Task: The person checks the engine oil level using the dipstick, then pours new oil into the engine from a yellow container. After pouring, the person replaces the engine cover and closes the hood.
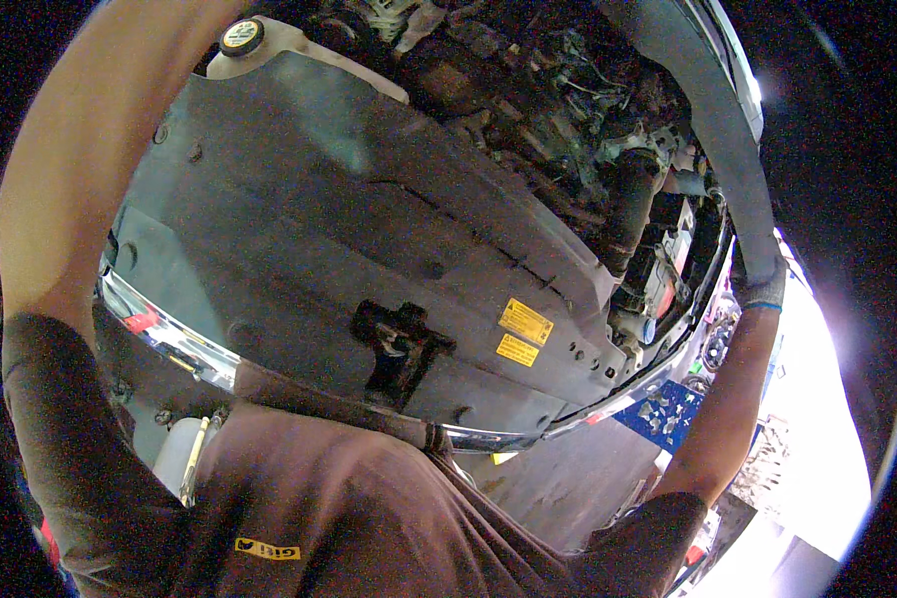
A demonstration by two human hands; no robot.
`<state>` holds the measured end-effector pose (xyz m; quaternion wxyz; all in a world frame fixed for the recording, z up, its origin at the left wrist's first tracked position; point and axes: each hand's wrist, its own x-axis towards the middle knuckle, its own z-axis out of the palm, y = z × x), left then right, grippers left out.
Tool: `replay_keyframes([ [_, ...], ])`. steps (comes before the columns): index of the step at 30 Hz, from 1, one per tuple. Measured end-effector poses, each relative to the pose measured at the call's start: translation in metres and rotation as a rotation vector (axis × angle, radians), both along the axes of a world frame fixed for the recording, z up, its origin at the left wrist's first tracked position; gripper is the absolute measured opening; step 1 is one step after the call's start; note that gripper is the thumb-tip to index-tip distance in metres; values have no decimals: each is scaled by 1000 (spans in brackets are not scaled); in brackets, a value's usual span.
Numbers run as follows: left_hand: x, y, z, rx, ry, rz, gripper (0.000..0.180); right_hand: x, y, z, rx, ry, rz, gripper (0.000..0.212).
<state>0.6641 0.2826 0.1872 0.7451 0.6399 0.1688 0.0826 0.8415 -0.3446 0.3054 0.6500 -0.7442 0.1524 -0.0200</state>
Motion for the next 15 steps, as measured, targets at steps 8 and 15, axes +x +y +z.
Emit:
replay_keyframes([
  [8, 0, -4, -6, -14, 0, -4, 43, -1, 0, 2, -61, -7, 99, 41],
  [15, -3, -5, -9, -26, -7, -19, 42, -14, 3, -29, -89, 28, 48, 39],
])
